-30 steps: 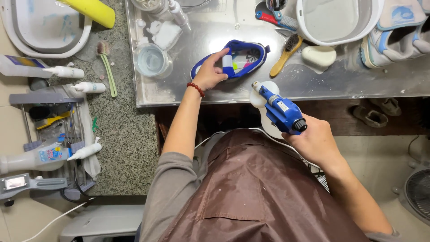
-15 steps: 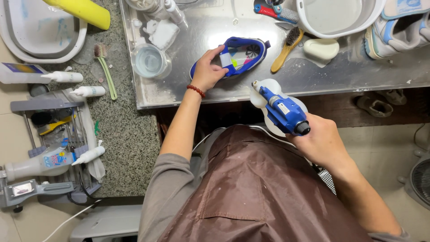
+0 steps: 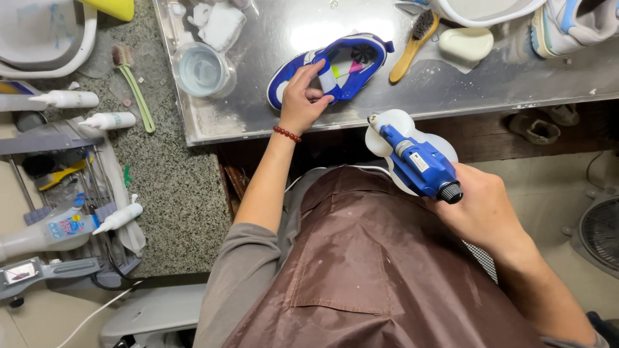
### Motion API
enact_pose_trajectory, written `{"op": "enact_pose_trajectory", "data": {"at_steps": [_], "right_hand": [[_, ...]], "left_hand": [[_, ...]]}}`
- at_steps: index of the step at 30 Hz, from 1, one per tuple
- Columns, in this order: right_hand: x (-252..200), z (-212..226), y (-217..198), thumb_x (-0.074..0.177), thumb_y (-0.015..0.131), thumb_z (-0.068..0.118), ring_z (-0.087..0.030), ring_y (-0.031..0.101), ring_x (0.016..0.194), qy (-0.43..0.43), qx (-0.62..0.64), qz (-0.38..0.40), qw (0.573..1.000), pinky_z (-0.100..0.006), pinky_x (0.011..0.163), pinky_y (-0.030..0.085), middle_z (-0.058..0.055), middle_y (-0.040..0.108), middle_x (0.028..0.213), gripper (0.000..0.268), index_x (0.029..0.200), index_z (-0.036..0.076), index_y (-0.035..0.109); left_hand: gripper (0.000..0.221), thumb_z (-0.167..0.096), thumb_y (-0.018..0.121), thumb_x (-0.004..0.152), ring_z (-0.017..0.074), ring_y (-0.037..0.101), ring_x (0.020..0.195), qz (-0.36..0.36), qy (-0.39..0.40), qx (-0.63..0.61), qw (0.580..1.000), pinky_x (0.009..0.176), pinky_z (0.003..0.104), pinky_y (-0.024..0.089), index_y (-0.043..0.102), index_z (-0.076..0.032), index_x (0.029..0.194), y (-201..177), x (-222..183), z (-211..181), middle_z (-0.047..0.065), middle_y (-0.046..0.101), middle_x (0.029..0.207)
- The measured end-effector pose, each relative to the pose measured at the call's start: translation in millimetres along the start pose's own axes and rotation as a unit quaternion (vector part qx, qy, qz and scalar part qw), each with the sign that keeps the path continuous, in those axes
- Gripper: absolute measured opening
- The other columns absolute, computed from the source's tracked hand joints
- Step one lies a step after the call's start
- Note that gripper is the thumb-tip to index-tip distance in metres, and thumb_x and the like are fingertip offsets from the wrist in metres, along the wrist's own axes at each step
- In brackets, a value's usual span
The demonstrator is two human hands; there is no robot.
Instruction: Spraying a shoe with a cleaning agent using a handheld spray gun at a repair bench.
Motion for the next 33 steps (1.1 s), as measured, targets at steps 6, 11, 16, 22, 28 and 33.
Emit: {"op": "enact_pose_trajectory", "data": {"at_steps": [6, 11, 16, 22, 28, 33], "right_hand": [[-3.7, -0.8, 2.1, 0.072, 0.078, 0.014, -0.037, 0.071, 0.085, -0.021, 0.011, 0.004, 1.0, -0.041, 0.074, 0.054, -0.019, 0.072, 0.093, 0.036, 0.106, 0.004, 0.071], [-5.8, 1.3, -0.1, 0.072, 0.078, 0.014, -0.034, 0.072, 0.084, -0.013, 0.019, 0.006, 1.0, -0.039, 0.074, 0.054, -0.018, 0.073, 0.093, 0.036, 0.106, 0.005, 0.07], [-7.6, 1.1, -3.4, 0.071, 0.079, 0.013, -0.032, 0.072, 0.082, -0.002, 0.031, 0.012, 0.999, -0.039, 0.074, 0.054, -0.017, 0.073, 0.092, 0.038, 0.107, 0.005, 0.07], [-9.6, -1.4, -2.2, 0.072, 0.078, 0.013, -0.032, 0.073, 0.083, -0.026, 0.037, 0.013, 0.999, -0.038, 0.074, 0.055, -0.017, 0.074, 0.093, 0.038, 0.108, 0.006, 0.07], [-12.4, -2.9, -0.8, 0.071, 0.077, 0.013, -0.033, 0.073, 0.084, -0.031, 0.029, 0.014, 0.999, -0.038, 0.075, 0.055, -0.017, 0.074, 0.093, 0.038, 0.108, 0.006, 0.071], [-14.4, -5.2, 0.0, 0.071, 0.077, 0.013, -0.032, 0.073, 0.083, -0.021, 0.03, 0.015, 0.999, -0.038, 0.075, 0.055, -0.017, 0.074, 0.092, 0.037, 0.107, 0.006, 0.071]], "left_hand": [[0.077, 0.01, 0.081, 0.077, 0.0096, 0.075, 0.086, -0.003, -0.018, -0.01, 1.0, 0.073, 0.022, 0.064, 0.055, -0.011, 0.147, 0.8, -2.0, -1.4, 0.009, 0.056, 0.143], [0.077, 0.01, 0.081, 0.078, 0.0105, 0.076, 0.087, -0.005, -0.022, -0.008, 1.0, 0.075, 0.022, 0.065, 0.056, -0.012, 0.147, 0.8, -3.3, -1.4, 0.009, 0.055, 0.145], [0.077, 0.01, 0.081, 0.078, 0.0116, 0.076, 0.089, -0.009, -0.013, -0.008, 1.0, 0.075, 0.023, 0.066, 0.055, -0.012, 0.147, 1.8, -3.9, -1.5, 0.009, 0.055, 0.145], [0.078, 0.01, 0.08, 0.078, 0.0118, 0.077, 0.09, -0.011, -0.025, -0.021, 0.999, 0.077, 0.023, 0.066, 0.054, -0.012, 0.148, 1.6, -2.6, -5.4, 0.009, 0.055, 0.146], [0.079, 0.011, 0.08, 0.078, 0.0115, 0.076, 0.089, -0.011, -0.024, -0.021, 0.999, 0.076, 0.022, 0.066, 0.054, -0.012, 0.148, 1.5, -3.7, -3.3, 0.008, 0.056, 0.145], [0.079, 0.01, 0.08, 0.077, 0.0108, 0.076, 0.088, -0.014, -0.034, -0.01, 0.999, 0.076, 0.022, 0.065, 0.054, -0.013, 0.148, 1.4, -3.9, -4.3, 0.007, 0.055, 0.146]]}}
Point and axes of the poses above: each hand's wrist, its own x-axis towards the middle knuckle, its own y-axis out of the palm, z = x × y, the point moved 7 cm from there along x, towards the middle knuckle
